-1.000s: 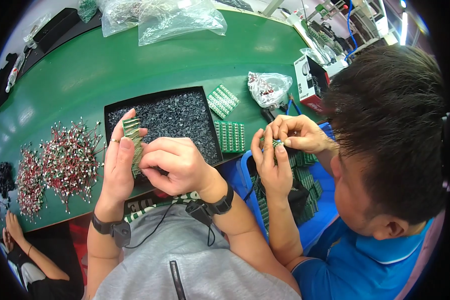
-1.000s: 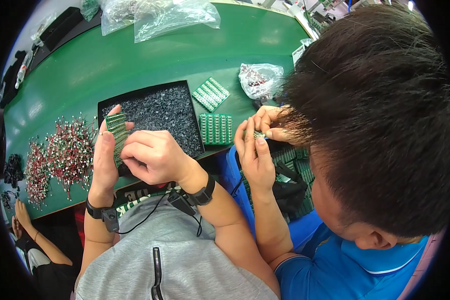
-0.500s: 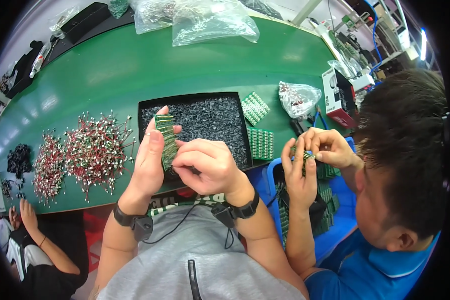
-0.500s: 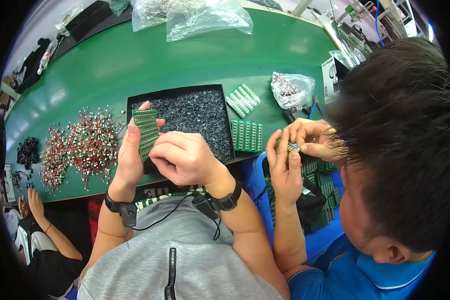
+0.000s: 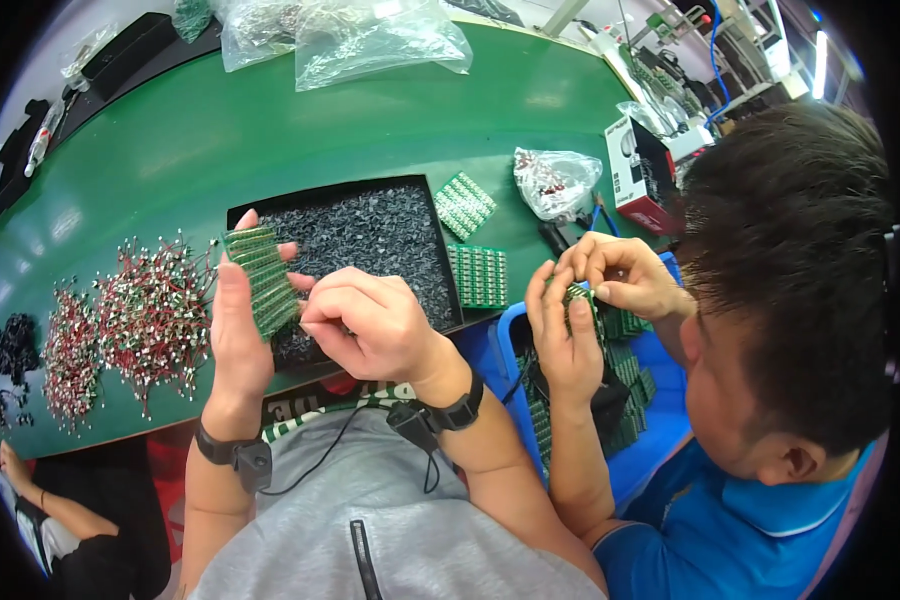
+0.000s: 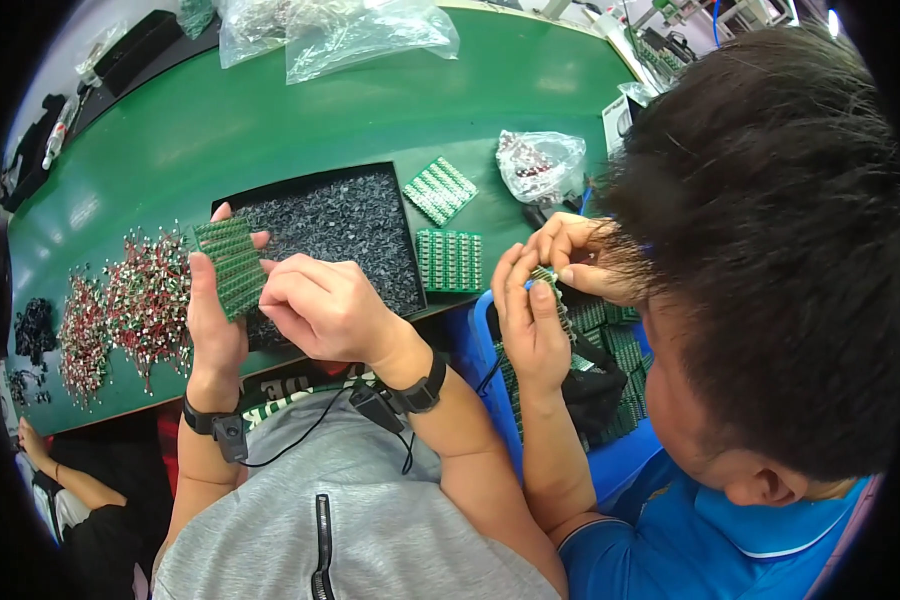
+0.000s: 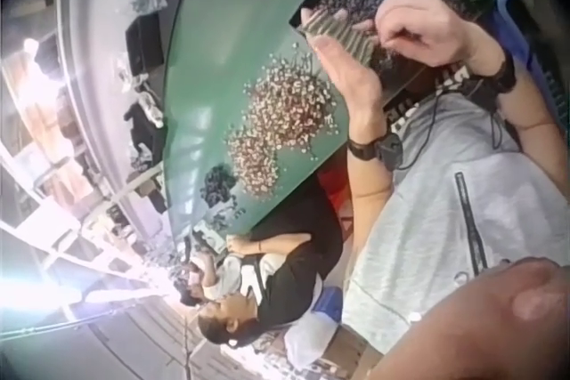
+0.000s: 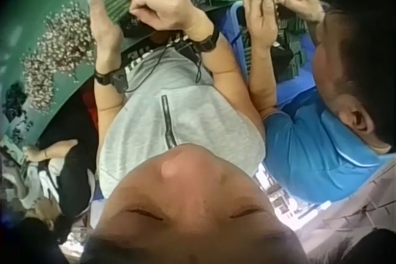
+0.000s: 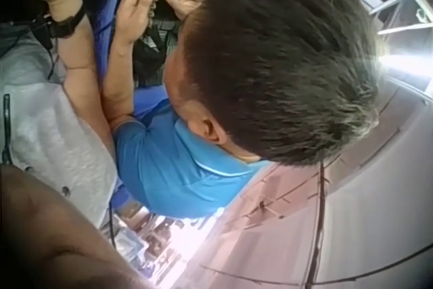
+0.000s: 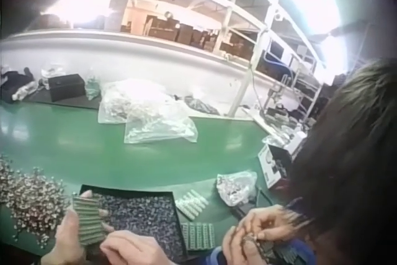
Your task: The person picks up a circuit board and inserts small components into the holes by hand. After filling the board, the person places it into a blue bin and picks up another circuit board to repeat the process.
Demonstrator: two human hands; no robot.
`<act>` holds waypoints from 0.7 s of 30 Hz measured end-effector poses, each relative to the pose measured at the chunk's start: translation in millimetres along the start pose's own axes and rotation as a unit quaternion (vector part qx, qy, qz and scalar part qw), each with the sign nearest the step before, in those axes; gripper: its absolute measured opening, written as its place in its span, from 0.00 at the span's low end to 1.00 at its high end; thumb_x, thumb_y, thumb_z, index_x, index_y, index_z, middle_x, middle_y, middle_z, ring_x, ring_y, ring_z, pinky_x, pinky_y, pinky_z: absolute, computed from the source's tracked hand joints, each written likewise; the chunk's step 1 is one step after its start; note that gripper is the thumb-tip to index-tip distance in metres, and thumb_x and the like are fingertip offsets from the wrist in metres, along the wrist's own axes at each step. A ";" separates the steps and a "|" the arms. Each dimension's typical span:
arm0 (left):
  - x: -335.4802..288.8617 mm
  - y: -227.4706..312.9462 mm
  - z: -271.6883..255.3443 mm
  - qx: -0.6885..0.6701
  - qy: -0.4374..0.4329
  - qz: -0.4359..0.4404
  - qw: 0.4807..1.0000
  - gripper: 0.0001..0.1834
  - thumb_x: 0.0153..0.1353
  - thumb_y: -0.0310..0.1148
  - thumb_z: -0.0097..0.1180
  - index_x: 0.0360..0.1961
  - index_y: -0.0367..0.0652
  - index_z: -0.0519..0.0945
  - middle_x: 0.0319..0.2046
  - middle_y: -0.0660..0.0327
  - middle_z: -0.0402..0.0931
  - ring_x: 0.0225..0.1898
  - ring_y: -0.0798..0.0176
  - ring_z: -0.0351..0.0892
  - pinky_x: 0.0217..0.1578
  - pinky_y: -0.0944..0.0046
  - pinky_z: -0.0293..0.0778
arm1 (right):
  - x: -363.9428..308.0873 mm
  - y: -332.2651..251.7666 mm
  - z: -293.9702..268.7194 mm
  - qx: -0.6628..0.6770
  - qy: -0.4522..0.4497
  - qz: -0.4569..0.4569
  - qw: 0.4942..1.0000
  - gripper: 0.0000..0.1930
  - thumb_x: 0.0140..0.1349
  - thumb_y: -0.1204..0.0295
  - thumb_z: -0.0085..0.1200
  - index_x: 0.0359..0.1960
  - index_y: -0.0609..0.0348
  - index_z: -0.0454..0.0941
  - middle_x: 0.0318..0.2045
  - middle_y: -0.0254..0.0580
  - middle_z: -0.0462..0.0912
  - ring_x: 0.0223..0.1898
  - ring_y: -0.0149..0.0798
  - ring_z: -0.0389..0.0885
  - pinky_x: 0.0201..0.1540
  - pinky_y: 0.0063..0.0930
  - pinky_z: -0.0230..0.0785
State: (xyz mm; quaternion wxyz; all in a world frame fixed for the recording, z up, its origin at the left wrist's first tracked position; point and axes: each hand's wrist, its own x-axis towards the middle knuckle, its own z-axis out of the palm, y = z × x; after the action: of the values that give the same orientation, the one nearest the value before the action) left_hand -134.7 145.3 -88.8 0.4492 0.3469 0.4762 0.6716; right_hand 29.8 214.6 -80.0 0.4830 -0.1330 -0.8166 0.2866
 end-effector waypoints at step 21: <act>2.3 -2.2 -0.4 0.024 -0.007 -0.002 1.000 0.43 0.82 0.64 0.37 0.81 0.39 0.61 0.57 0.54 0.80 0.50 0.67 0.82 0.52 0.66 0.80 | -2.8 5.4 1.1 -0.004 0.019 -0.003 1.000 0.10 0.57 0.75 0.75 0.36 0.58 0.85 0.35 0.43 0.87 0.34 0.46 0.91 0.34 0.35 0.84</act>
State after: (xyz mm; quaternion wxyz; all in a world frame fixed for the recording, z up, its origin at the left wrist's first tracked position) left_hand -135.3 147.6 -90.9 0.4458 0.3610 0.4895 0.6567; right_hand 30.0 217.2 -85.7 0.4986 -0.1378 -0.8089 0.2796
